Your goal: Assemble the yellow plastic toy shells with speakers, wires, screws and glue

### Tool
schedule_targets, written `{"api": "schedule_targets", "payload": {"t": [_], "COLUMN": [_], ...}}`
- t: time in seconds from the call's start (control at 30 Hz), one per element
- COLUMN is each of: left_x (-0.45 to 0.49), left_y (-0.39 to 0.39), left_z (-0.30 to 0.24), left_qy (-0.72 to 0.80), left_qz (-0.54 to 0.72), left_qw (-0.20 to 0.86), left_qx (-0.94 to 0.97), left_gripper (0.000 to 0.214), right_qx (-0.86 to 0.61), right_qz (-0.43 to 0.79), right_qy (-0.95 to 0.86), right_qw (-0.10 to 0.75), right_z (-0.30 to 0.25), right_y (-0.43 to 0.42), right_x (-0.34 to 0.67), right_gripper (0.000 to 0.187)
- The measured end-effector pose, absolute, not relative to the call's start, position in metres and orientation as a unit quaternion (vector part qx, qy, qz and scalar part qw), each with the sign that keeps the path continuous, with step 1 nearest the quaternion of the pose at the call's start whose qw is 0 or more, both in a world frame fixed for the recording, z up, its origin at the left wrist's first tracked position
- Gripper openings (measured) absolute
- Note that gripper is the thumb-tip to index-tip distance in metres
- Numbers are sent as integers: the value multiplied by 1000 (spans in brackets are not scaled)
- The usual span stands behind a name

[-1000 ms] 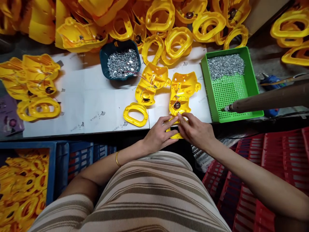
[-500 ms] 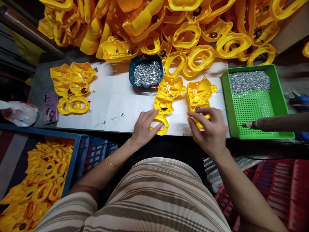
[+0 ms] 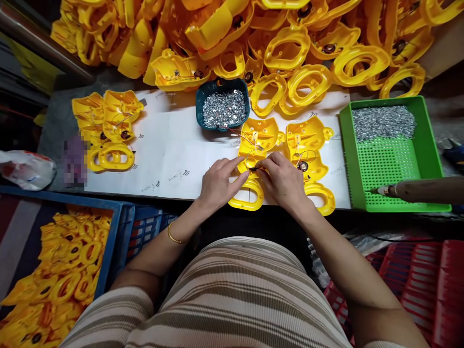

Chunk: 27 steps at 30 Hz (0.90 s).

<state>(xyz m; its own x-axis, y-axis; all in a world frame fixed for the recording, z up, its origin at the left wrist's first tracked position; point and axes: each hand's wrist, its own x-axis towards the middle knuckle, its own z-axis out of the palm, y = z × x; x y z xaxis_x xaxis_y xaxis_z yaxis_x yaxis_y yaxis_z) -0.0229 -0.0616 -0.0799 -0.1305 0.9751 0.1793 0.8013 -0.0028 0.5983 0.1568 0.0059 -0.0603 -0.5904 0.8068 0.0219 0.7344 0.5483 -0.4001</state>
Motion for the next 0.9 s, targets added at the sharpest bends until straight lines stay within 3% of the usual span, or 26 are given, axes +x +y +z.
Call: {"api": "schedule_targets", "payload": {"t": [0.2,0.33,0.43,0.7,0.9], "left_x": [-26,-25,-22,-15,-15], "left_y": [-50,-43,-40,-40,-41], "left_z": [-80,-84,-82,-69,-67], "left_qy": [634,593,567,556,557], "left_qz": [399,475,510,557,549], "left_qw": [172,279,363,555,581], "left_qx": [640,587,535,270,224], "left_gripper": [25,32,22,29,34], "right_qx": [-404,-374,-356,-344,-350], "right_qz": [288,365,392,312,289], "right_qy": [-851,-831,-827,-817,-818], "right_qw": [170,189,191,343,355], "right_z": [-58,-53,-49,-51,-60], "right_y": [17,27,31,7,3], "right_x": [166,170,171,160,153], "right_gripper": [15,12,11,23,25]}}
